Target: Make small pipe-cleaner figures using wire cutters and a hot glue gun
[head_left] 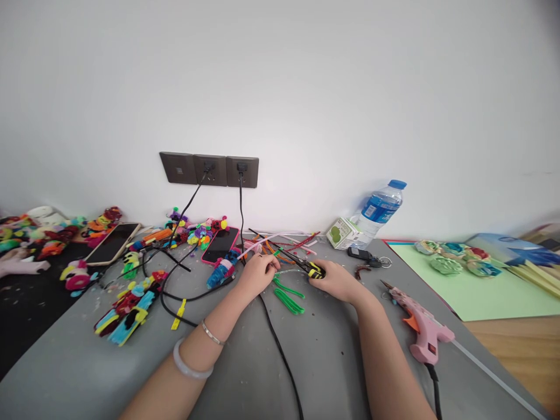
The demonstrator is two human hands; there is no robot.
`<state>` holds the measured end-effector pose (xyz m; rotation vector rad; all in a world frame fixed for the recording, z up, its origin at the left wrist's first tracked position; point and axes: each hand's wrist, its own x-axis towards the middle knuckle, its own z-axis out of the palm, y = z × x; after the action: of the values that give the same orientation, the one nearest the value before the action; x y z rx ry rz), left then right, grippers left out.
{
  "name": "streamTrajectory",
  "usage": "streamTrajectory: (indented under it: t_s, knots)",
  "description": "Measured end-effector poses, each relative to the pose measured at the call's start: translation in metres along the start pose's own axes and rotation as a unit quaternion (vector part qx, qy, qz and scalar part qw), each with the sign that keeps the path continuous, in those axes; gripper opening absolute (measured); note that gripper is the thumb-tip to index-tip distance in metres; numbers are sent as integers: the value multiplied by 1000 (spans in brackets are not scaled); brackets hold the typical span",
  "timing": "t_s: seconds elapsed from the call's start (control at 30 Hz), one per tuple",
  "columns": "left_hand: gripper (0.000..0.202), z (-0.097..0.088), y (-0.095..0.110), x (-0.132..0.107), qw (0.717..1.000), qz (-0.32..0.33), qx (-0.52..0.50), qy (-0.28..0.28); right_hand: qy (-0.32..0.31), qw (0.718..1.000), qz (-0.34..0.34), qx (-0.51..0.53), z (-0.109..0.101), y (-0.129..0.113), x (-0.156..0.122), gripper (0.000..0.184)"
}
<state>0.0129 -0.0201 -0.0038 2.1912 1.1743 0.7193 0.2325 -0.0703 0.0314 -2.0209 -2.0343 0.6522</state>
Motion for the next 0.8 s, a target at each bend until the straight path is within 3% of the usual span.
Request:
streamTrajectory:
  t_s: [0.8]
  knots:
    - [29, -1, 1, 0, 1000, -2, 10, -3, -10, 1000, -4, 21, 1, 4, 1, 16]
